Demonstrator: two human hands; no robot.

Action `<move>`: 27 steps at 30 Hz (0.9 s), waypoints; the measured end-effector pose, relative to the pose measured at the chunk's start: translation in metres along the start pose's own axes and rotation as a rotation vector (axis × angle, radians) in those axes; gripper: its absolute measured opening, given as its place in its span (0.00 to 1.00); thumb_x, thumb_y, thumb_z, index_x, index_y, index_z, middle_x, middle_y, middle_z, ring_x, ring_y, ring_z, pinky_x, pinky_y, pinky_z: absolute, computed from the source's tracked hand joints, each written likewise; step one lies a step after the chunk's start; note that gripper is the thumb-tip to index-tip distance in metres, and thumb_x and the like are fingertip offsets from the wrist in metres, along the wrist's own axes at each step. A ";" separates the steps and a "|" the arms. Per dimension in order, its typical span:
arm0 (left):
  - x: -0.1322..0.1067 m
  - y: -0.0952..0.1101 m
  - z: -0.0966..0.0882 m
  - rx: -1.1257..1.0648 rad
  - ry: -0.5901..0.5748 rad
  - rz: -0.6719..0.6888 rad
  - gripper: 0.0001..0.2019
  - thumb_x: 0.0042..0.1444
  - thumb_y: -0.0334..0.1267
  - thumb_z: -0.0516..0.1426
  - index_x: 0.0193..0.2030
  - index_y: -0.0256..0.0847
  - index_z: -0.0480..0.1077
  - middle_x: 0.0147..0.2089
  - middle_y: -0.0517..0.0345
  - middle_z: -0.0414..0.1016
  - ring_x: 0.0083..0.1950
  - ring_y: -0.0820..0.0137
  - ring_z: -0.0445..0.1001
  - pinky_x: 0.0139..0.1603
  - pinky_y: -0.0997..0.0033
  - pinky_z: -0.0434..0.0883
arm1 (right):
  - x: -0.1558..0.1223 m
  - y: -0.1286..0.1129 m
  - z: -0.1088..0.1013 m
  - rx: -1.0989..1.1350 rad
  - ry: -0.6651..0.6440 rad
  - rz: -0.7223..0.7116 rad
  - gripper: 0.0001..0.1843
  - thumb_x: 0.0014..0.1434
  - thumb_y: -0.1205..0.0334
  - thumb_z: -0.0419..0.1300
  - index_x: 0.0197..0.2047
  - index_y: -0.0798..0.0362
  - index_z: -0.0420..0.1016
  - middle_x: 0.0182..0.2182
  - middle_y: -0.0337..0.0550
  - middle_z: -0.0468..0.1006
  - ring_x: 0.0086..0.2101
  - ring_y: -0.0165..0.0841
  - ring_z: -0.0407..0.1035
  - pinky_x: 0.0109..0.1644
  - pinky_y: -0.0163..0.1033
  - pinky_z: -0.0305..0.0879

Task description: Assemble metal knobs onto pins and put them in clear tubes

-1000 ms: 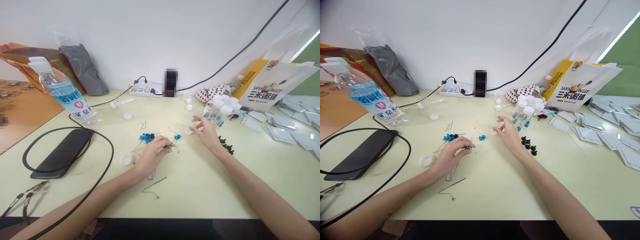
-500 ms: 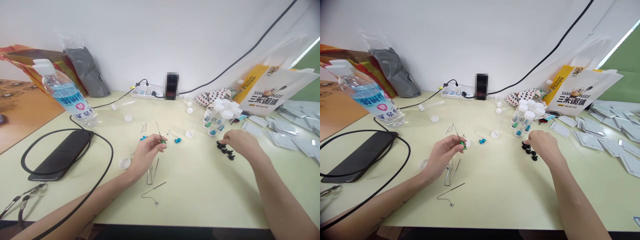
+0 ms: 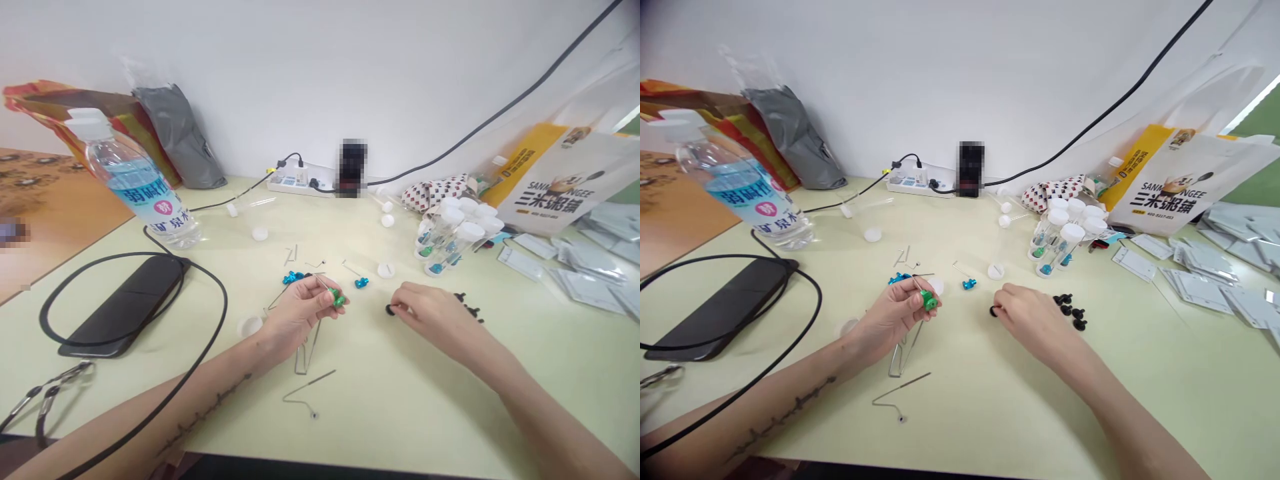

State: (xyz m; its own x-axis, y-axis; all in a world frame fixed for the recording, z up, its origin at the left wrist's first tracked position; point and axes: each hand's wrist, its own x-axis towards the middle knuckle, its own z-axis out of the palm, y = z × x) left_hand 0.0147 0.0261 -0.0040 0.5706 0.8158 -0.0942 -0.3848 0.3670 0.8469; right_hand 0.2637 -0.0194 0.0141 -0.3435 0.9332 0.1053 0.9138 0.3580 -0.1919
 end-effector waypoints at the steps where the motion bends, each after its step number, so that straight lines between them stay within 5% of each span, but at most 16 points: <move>1: 0.000 0.000 0.000 -0.012 0.009 0.004 0.05 0.52 0.34 0.62 0.34 0.36 0.71 0.32 0.55 0.77 0.30 0.76 0.73 0.32 0.79 0.69 | 0.001 -0.004 0.005 0.013 -0.013 -0.027 0.10 0.61 0.64 0.50 0.31 0.50 0.71 0.29 0.42 0.74 0.27 0.33 0.67 0.28 0.36 0.55; 7: 0.001 -0.003 -0.001 -0.056 0.068 -0.011 0.07 0.47 0.31 0.65 0.36 0.38 0.75 0.36 0.56 0.78 0.32 0.77 0.73 0.35 0.79 0.69 | 0.010 -0.004 0.021 0.283 -0.067 -0.075 0.04 0.60 0.64 0.55 0.39 0.49 0.69 0.35 0.40 0.73 0.33 0.32 0.68 0.35 0.36 0.62; 15: 0.001 -0.003 -0.004 -0.029 0.064 -0.039 0.07 0.46 0.29 0.65 0.33 0.37 0.74 0.35 0.58 0.78 0.32 0.76 0.74 0.37 0.78 0.71 | 0.014 -0.025 0.045 0.757 0.111 -0.061 0.05 0.63 0.64 0.51 0.35 0.51 0.65 0.43 0.45 0.72 0.41 0.33 0.68 0.43 0.40 0.65; 20: 0.004 -0.002 -0.004 0.076 0.035 -0.088 0.07 0.46 0.29 0.65 0.33 0.36 0.74 0.31 0.59 0.76 0.32 0.76 0.74 0.38 0.75 0.70 | 0.002 -0.038 0.049 1.144 0.055 0.063 0.06 0.63 0.60 0.51 0.34 0.51 0.61 0.40 0.44 0.74 0.29 0.27 0.69 0.31 0.35 0.67; 27: 0.006 -0.007 -0.004 0.310 0.011 -0.135 0.08 0.44 0.31 0.66 0.33 0.39 0.75 0.30 0.61 0.75 0.32 0.74 0.74 0.38 0.72 0.70 | 0.001 -0.036 0.042 0.903 0.116 0.012 0.05 0.61 0.61 0.55 0.37 0.49 0.72 0.34 0.41 0.73 0.32 0.30 0.66 0.35 0.36 0.65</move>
State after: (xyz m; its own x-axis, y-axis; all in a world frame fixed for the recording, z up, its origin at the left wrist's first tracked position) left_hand 0.0181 0.0300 -0.0121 0.5924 0.7748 -0.2207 -0.0660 0.3198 0.9452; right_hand 0.2209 -0.0299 -0.0199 -0.2663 0.9456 0.1868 0.3826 0.2815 -0.8800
